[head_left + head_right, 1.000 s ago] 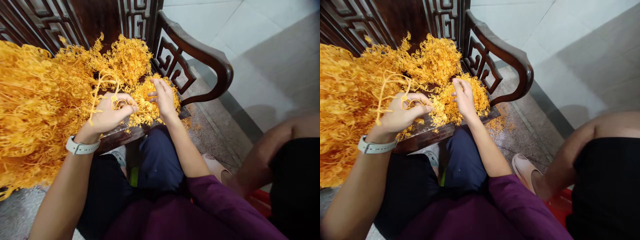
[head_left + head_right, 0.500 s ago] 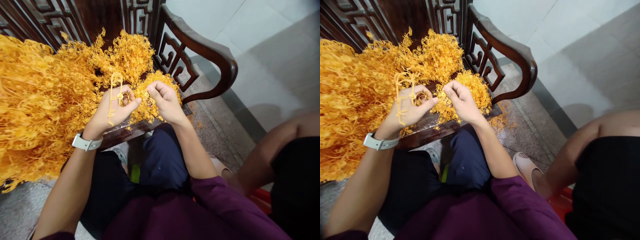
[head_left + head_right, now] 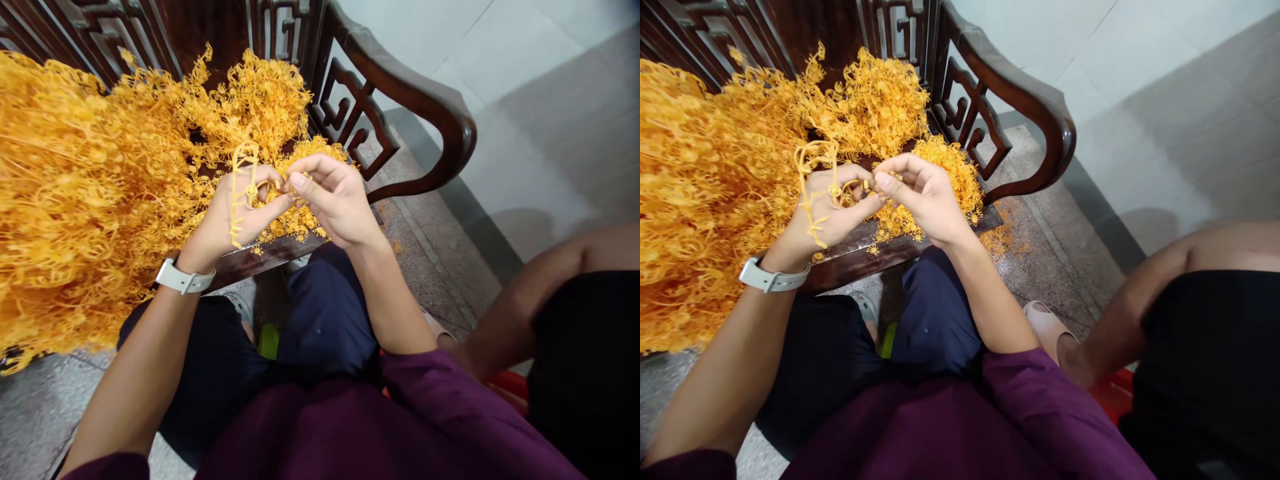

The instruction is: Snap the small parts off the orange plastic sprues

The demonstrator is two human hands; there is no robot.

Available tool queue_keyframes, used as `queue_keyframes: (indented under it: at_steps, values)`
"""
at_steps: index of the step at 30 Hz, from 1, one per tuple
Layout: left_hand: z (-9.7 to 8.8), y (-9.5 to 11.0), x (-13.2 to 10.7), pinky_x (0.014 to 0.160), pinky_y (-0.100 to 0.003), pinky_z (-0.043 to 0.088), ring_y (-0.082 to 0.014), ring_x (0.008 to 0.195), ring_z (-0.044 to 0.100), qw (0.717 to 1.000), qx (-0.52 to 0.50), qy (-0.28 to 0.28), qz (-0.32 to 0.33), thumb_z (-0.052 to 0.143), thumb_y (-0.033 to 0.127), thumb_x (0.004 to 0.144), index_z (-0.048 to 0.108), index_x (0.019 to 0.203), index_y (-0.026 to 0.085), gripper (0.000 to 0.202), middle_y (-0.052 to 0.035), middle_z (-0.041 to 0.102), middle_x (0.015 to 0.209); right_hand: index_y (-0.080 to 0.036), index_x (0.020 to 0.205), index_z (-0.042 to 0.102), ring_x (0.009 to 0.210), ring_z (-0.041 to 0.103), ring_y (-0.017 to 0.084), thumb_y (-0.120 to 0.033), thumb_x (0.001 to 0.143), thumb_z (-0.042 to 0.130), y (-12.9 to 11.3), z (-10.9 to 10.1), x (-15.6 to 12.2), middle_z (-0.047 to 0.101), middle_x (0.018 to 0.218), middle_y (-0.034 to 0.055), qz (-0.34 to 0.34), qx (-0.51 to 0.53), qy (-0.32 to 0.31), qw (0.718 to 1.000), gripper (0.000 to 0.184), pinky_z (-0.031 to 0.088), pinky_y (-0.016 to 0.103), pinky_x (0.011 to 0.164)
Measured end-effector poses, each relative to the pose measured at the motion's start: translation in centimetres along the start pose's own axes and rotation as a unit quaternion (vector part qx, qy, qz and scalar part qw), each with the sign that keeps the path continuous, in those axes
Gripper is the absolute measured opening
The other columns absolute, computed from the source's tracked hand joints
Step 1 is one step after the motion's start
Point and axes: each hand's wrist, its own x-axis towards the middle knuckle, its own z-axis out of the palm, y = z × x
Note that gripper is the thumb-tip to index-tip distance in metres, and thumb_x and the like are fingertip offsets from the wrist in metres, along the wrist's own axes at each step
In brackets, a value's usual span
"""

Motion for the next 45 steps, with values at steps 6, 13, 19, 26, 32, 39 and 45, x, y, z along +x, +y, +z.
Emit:
queue_keyframes:
  at_steps: [6,13,19,26,32,39,45]
  values:
    - [0.5,-0.3,0.1,0.097,-0.044,0.054,-0.0267,0.105,0.069,0.997,0.023,0.018,0.070,0.079,0.029,0.091,0.076,0.100,0.023,0.011,-0.0066,0.075,0.103,-0.023,0.099,0.071,0.093,0.071,0.016,-0.049,0.086,0.091,0.0,-0.2,0.1,0.074,0.096,0.0012,0.014,0.059,0.015,0.998,0.035,0.061,0.030,0.082]
    - [0.1,0.8,0.2,0.083,-0.036,0.055,-0.0202,0.084,0.071,0.998,-0.062,-0.013,0.004,0.074,0.026,0.094,0.073,0.089,0.020,0.008,-0.0034,0.078,0.090,-0.024,0.100,0.072,0.083,0.067,0.012,-0.041,0.083,0.093,0.6,-0.7,0.4,0.071,0.097,-0.0022,0.060,0.099,0.024,0.993,0.032,0.061,0.027,0.079]
    - [-0.2,0.5,0.3,0.062,-0.035,0.041,-0.0173,0.064,0.055,0.998,0.017,-0.047,-0.031,0.066,0.019,0.080,0.060,0.073,0.021,0.009,0.0003,0.062,0.068,-0.021,0.103,0.071,0.083,0.067,0.012,-0.032,0.076,0.097,1.8,-0.7,0.8,0.071,0.093,-0.0016,0.110,0.155,-0.019,0.982,0.039,0.061,0.027,0.081]
    - [-2.3,0.4,0.4,0.063,-0.032,0.043,-0.0136,0.064,0.053,0.990,-0.067,-0.123,-0.015,0.062,0.012,0.078,0.065,0.075,0.020,0.009,0.0020,0.063,0.071,-0.020,0.098,0.065,0.072,0.059,0.010,-0.029,0.073,0.096,3.0,0.6,1.7,0.062,0.080,-0.0043,0.141,0.230,-0.067,0.961,0.041,0.055,0.024,0.069]
    - [-3.3,-0.2,0.2,0.060,-0.029,0.040,-0.0127,0.062,0.052,0.983,-0.061,-0.172,-0.023,0.064,0.019,0.078,0.065,0.073,0.019,0.006,0.0024,0.061,0.069,-0.018,0.091,0.062,0.069,0.055,0.008,-0.019,0.068,0.094,3.1,1.2,1.6,0.057,0.075,-0.0048,0.136,0.244,-0.105,0.954,0.039,0.053,0.021,0.066]
    - [-3.7,0.0,0.3,0.064,-0.031,0.043,-0.0145,0.065,0.053,0.974,-0.106,-0.196,-0.032,0.064,0.021,0.079,0.066,0.075,0.020,0.005,0.0011,0.063,0.071,-0.020,0.091,0.058,0.067,0.048,0.009,-0.020,0.070,0.092,3.0,1.0,1.5,0.051,0.073,-0.0054,0.126,0.241,-0.121,0.955,0.040,0.052,0.021,0.062]
    - [-4.0,1.0,0.1,0.063,-0.034,0.044,-0.0169,0.062,0.051,0.976,-0.144,-0.156,-0.054,0.071,0.028,0.083,0.069,0.077,0.024,0.007,0.0007,0.058,0.067,-0.027,0.099,0.056,0.078,0.058,0.015,-0.044,0.081,0.090,3.1,0.5,2.1,0.057,0.086,-0.0024,0.057,0.148,-0.001,0.987,0.041,0.060,0.030,0.073]
